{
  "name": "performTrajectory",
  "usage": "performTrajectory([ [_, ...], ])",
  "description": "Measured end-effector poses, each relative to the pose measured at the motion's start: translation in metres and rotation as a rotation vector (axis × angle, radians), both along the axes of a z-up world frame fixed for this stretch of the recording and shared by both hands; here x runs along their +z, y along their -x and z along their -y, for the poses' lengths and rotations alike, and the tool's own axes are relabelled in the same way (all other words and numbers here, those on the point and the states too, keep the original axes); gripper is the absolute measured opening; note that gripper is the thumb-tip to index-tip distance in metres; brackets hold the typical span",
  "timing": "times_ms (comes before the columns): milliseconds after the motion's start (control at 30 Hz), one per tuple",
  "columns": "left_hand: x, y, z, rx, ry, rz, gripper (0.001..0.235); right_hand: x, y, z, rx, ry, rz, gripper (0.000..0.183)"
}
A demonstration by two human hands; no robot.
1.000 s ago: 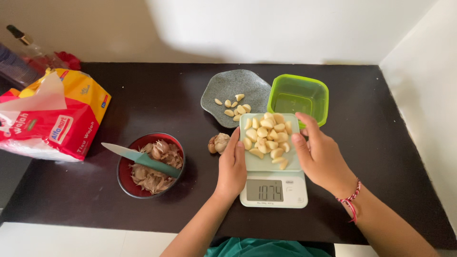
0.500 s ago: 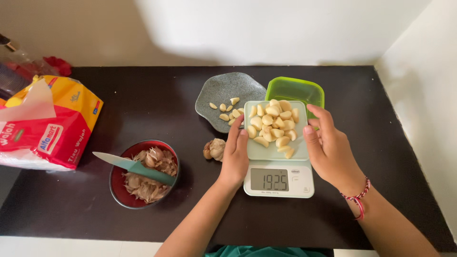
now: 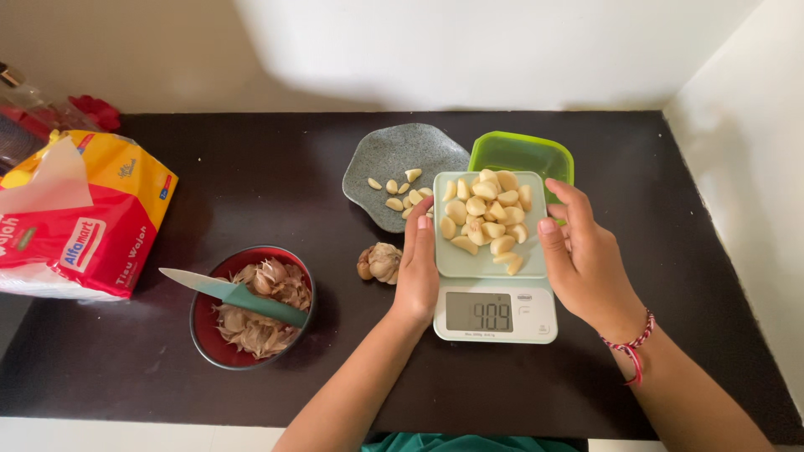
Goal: The person turns on a digital scale and places peeled garlic cloves onto it from a plate.
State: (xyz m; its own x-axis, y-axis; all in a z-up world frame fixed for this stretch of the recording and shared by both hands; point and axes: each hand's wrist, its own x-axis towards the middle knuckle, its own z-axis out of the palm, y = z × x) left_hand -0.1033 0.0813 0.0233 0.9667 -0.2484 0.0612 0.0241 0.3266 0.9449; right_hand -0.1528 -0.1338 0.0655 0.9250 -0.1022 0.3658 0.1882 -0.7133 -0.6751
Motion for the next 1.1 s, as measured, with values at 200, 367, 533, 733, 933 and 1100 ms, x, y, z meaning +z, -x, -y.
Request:
performTrajectory([
  [200, 0.002, 0.005, 0.001, -0.039, -0.009, -0.031, 0.06, 0.003, -0.001, -0.005, 0.003, 0.027, 0.002, 0.047],
  [367, 0.017, 0.012, 0.0, -0.063, 0.004, -0.046, 0.063, 0.003, -0.001, -0.008, -0.001, 0.015, -0.011, 0.046],
  [533, 0.011, 0.011, 0.0, -0.061, 0.014, -0.039, 0.064, 0.002, -0.003, -0.007, 0.006, 0.027, -0.005, 0.046],
  [733, 0.01, 0.011, 0.001, -0.076, 0.045, -0.036, 0.066, -0.001, -0.001, -0.007, 0.003, 0.021, -0.014, 0.047],
  [933, -0.004, 0.002, 0.004, -0.088, 0.081, -0.061, 0.067, 0.0, 0.0, -0.006, -0.01, 0.019, -0.021, 0.046],
  [1100, -0.005, 0.001, 0.004, -0.093, 0.09, -0.08, 0.066, 0.001, 0.0, -0.006, -0.015, -0.003, -0.028, 0.046],
])
